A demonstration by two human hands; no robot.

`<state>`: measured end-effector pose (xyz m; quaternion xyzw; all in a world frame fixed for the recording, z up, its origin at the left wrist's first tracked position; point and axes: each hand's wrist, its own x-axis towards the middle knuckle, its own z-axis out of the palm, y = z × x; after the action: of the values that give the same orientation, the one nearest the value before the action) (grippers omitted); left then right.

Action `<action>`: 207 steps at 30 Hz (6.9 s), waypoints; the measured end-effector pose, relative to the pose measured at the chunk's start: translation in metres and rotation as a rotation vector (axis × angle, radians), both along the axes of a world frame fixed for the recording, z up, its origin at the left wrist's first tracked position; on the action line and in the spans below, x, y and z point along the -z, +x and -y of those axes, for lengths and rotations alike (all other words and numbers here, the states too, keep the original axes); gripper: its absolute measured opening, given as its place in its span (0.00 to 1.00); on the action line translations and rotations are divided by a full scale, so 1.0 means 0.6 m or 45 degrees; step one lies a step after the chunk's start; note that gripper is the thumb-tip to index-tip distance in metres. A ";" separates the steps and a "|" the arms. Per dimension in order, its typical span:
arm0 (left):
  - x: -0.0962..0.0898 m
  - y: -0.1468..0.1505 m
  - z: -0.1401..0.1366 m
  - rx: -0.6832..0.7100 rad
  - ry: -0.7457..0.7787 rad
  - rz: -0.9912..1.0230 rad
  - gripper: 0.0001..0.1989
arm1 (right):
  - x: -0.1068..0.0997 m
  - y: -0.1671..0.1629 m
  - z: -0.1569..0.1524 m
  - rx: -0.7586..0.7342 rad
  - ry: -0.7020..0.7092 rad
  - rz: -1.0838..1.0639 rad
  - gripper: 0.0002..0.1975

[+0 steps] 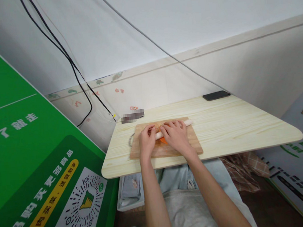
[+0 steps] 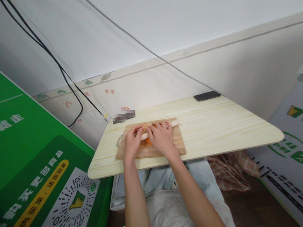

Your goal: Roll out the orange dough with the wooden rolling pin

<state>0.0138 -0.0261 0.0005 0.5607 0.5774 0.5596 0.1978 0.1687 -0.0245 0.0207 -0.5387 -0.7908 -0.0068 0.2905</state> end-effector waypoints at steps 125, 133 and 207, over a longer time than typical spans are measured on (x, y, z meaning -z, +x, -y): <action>0.006 -0.004 -0.005 0.009 0.016 -0.001 0.09 | -0.018 0.039 0.011 -0.283 -0.187 0.126 0.20; 0.007 -0.004 -0.005 0.028 0.035 0.007 0.09 | -0.021 0.038 0.011 -0.282 -0.189 0.126 0.19; 0.003 -0.002 -0.002 -0.004 0.009 -0.009 0.09 | -0.020 0.038 0.007 -0.289 -0.177 0.093 0.20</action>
<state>0.0126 -0.0248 -0.0011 0.5626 0.5769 0.5600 0.1927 0.1914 -0.0288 0.0330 -0.4639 -0.8553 0.0614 0.2223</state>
